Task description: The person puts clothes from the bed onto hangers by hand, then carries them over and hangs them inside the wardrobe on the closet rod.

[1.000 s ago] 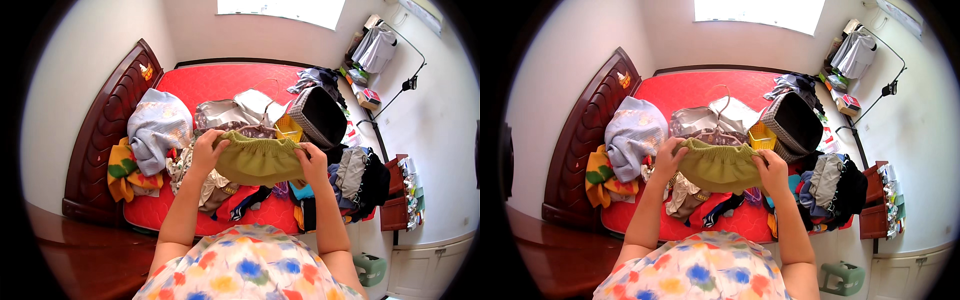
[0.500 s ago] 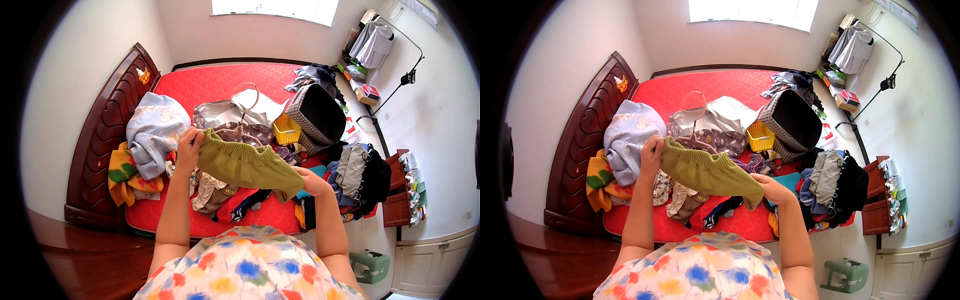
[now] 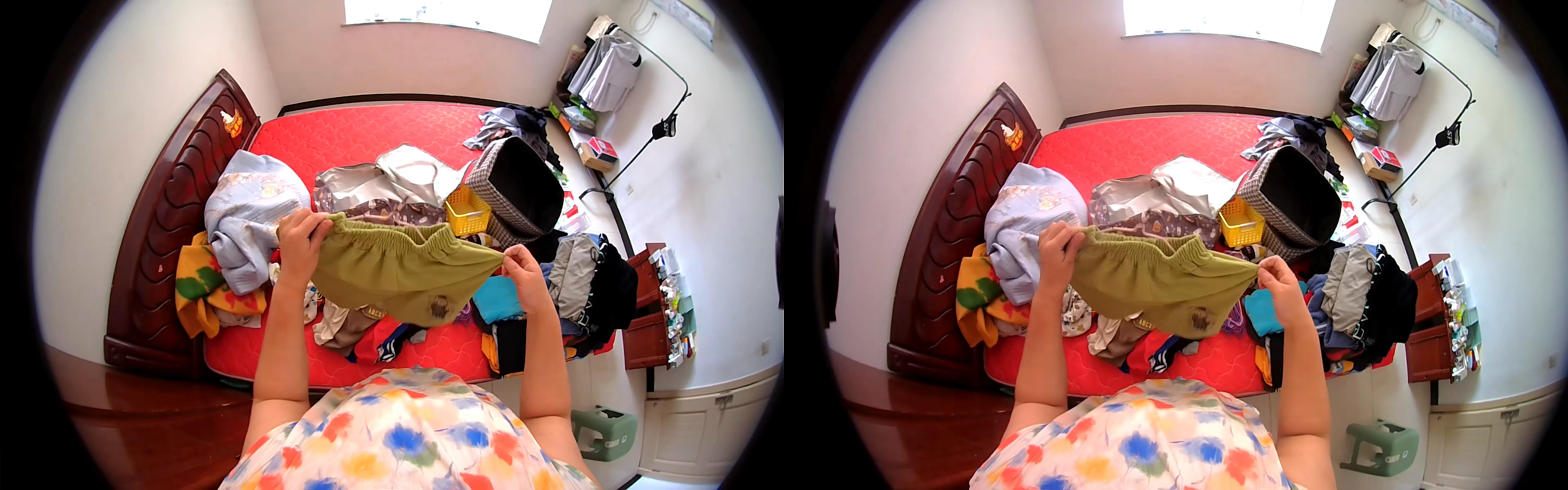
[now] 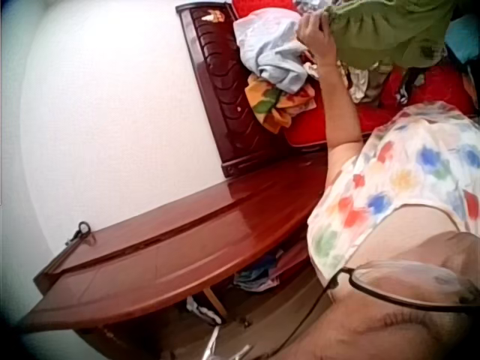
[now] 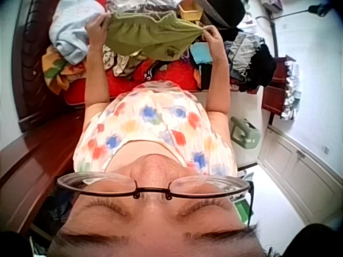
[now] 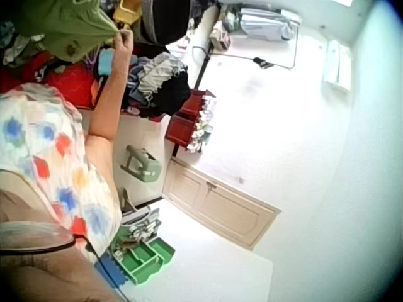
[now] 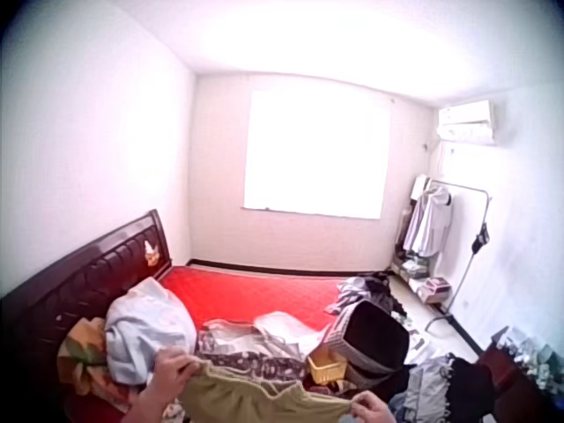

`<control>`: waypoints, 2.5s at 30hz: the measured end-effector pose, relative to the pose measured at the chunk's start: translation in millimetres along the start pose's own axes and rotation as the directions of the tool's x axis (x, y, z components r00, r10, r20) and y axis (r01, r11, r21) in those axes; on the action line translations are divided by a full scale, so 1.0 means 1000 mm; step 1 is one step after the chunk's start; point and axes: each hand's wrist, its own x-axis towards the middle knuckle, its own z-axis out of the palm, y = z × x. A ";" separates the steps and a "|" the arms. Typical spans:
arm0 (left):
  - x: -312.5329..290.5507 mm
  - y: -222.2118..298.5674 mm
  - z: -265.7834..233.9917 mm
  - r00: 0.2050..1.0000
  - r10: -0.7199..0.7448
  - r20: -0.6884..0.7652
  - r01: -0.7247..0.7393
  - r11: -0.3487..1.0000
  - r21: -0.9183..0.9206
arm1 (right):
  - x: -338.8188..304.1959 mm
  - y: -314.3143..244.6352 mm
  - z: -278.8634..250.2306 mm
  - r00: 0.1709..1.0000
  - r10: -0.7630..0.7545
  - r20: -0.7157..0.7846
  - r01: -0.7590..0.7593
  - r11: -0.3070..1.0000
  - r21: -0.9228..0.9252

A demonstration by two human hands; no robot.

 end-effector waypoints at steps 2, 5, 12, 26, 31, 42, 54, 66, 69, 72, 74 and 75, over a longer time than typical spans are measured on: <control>-0.002 -0.002 0.001 1.000 -0.015 -0.027 0.017 0.997 0.078 | -0.001 -0.002 0.002 0.998 -0.048 -0.028 0.047 0.999 -0.022; -0.002 0.002 0.008 0.987 -0.083 -0.138 0.094 0.992 0.079 | -0.002 -0.003 0.015 0.994 -0.113 -0.009 0.111 0.986 -0.123; -0.004 0.015 0.024 0.984 -0.149 0.096 0.171 0.942 -0.291 | 0.002 -0.041 0.051 0.771 -0.623 0.133 0.466 0.408 -0.785; -0.060 0.014 0.171 0.851 -0.347 0.394 0.518 0.438 -0.734 | -0.071 -0.017 -0.014 0.824 -0.556 -0.114 0.093 0.330 -0.940; -0.120 0.071 0.238 0.486 -0.004 0.874 0.861 0.176 -0.478 | -0.120 -0.012 -0.068 0.770 -0.556 -0.314 -0.110 0.369 -0.923; -0.199 0.157 0.346 0.185 -0.005 0.983 0.869 0.468 -0.161 | -0.133 0.049 -0.248 0.728 -0.501 -0.468 -0.384 0.267 -0.884; -0.225 0.170 0.397 0.014 -0.141 0.990 0.999 0.044 -0.007 | -0.039 0.177 -0.385 0.829 -0.224 -0.512 -0.473 0.207 -0.857; -0.184 0.122 0.372 0.023 -0.379 0.925 0.995 -0.078 -0.056 | -0.003 0.177 -0.338 0.723 -0.470 -0.506 -0.505 0.140 -0.852; -0.185 0.104 0.366 0.025 -0.445 0.895 0.994 -0.087 -0.071 | 0.016 0.178 -0.298 0.746 -0.519 -0.417 -0.390 0.166 -0.906; -0.188 0.085 0.359 -0.006 -0.534 0.846 0.997 -0.063 -0.032 | 0.040 0.198 -0.260 0.818 -0.509 -0.268 -0.152 0.259 -0.954; -0.201 0.065 0.350 -0.006 -0.551 0.834 0.995 -0.089 -0.051 | 0.055 0.224 -0.228 0.881 -0.413 -0.229 -0.094 0.323 -0.942; -0.210 0.055 0.345 0.004 -0.559 0.829 0.992 -0.103 -0.074 | 0.063 0.240 -0.210 0.927 -0.325 -0.188 -0.052 0.385 -0.922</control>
